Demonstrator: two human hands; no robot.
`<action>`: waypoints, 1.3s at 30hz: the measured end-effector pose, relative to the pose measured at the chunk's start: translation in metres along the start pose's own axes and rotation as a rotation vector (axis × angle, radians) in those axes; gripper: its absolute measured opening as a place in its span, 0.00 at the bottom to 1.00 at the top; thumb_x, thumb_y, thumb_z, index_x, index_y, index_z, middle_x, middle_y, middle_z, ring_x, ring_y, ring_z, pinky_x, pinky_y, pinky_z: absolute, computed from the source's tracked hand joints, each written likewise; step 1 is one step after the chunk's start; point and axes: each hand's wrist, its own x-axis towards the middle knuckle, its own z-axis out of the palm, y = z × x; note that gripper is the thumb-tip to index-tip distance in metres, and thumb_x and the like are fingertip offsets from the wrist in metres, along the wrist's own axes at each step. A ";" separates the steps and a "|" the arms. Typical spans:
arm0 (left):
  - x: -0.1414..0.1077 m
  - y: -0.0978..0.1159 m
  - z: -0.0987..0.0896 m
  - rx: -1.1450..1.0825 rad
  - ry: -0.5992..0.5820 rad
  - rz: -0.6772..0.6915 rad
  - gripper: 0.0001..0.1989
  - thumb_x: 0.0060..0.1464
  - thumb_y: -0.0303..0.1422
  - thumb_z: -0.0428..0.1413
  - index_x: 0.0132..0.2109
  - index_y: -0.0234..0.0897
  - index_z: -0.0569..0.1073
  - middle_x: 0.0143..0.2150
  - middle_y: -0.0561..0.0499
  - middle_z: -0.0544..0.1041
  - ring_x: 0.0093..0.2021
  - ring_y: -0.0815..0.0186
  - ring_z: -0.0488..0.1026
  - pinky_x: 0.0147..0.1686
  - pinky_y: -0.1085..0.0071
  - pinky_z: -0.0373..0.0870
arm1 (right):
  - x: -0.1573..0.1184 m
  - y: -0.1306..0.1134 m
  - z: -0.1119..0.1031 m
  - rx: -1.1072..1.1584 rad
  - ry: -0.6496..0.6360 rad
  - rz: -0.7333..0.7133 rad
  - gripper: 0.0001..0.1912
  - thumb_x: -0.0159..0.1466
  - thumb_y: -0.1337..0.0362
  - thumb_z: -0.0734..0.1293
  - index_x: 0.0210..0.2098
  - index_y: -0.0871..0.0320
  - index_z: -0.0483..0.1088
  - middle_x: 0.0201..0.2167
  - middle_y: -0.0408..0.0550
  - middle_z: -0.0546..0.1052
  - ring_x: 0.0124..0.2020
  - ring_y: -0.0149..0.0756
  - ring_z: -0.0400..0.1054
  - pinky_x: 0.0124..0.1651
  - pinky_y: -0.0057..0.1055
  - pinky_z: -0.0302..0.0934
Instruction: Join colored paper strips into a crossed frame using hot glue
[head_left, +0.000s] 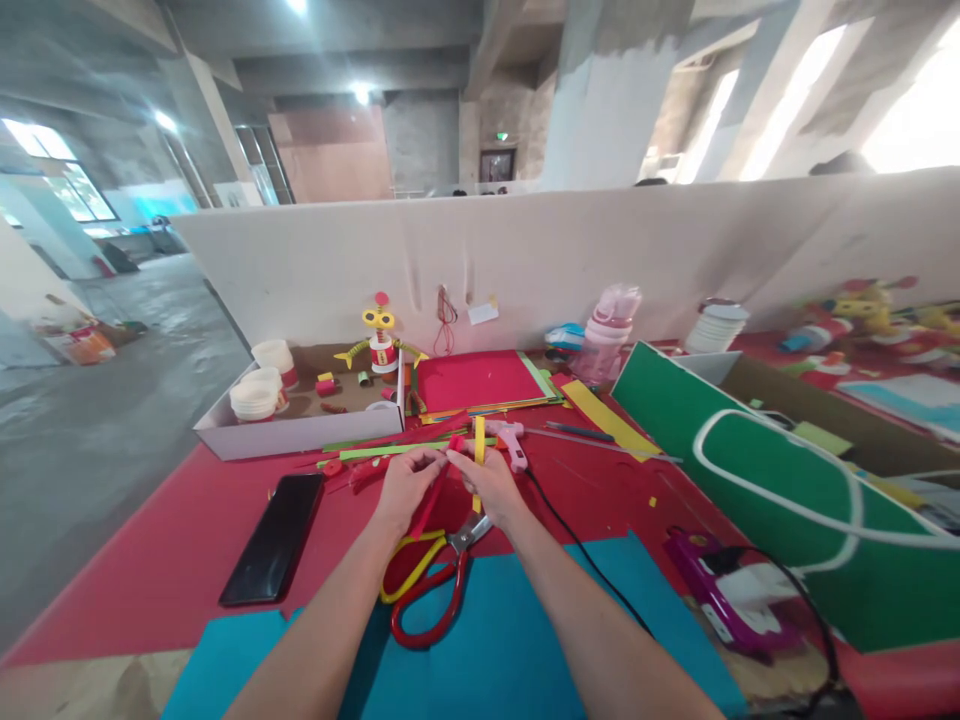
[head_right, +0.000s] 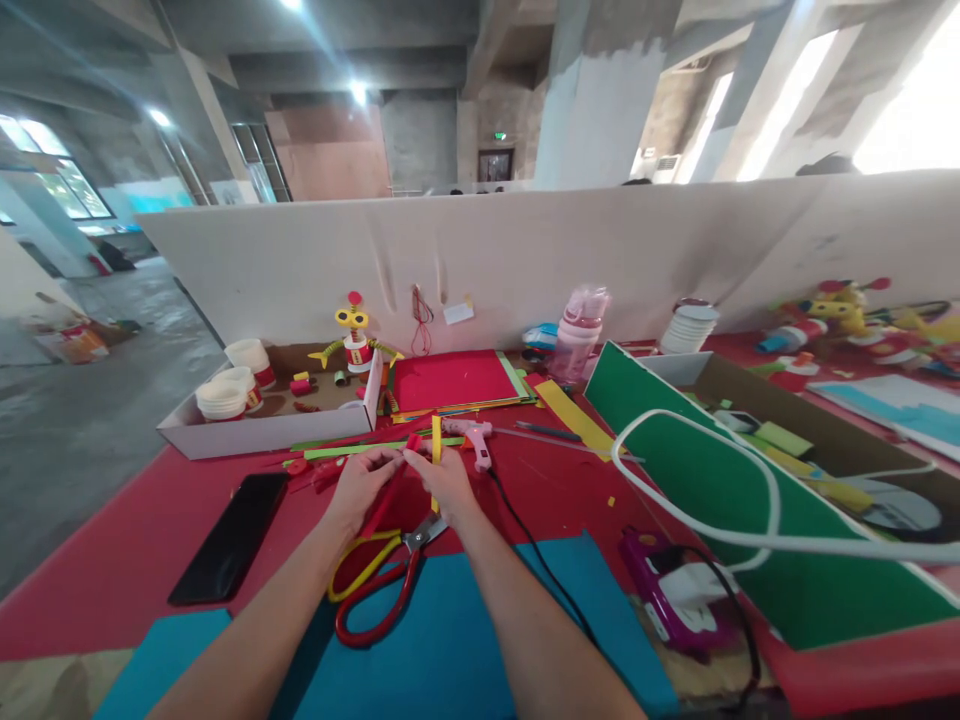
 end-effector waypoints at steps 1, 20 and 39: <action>0.000 0.000 0.000 -0.019 -0.008 -0.011 0.11 0.43 0.38 0.62 0.31 0.34 0.75 0.27 0.53 0.75 0.28 0.70 0.70 0.32 0.75 0.65 | 0.001 0.000 -0.001 0.006 -0.034 0.015 0.15 0.49 0.56 0.72 0.29 0.61 0.71 0.11 0.31 0.54 0.12 0.19 0.42 0.15 0.20 0.36; 0.000 -0.004 0.000 0.136 -0.124 0.000 0.13 0.42 0.39 0.62 0.31 0.34 0.71 0.22 0.56 0.69 0.21 0.73 0.63 0.22 0.76 0.60 | 0.012 0.009 -0.010 0.049 0.167 0.017 0.19 0.46 0.54 0.74 0.26 0.57 0.63 0.10 0.28 0.51 0.11 0.18 0.40 0.14 0.19 0.35; 0.009 -0.003 -0.041 1.354 0.194 0.266 0.15 0.59 0.36 0.49 0.51 0.38 0.71 0.47 0.43 0.75 0.49 0.57 0.67 0.53 0.59 0.58 | 0.013 0.018 -0.016 -0.054 0.035 0.117 0.22 0.45 0.54 0.76 0.23 0.57 0.59 0.10 0.28 0.50 0.11 0.17 0.40 0.14 0.19 0.33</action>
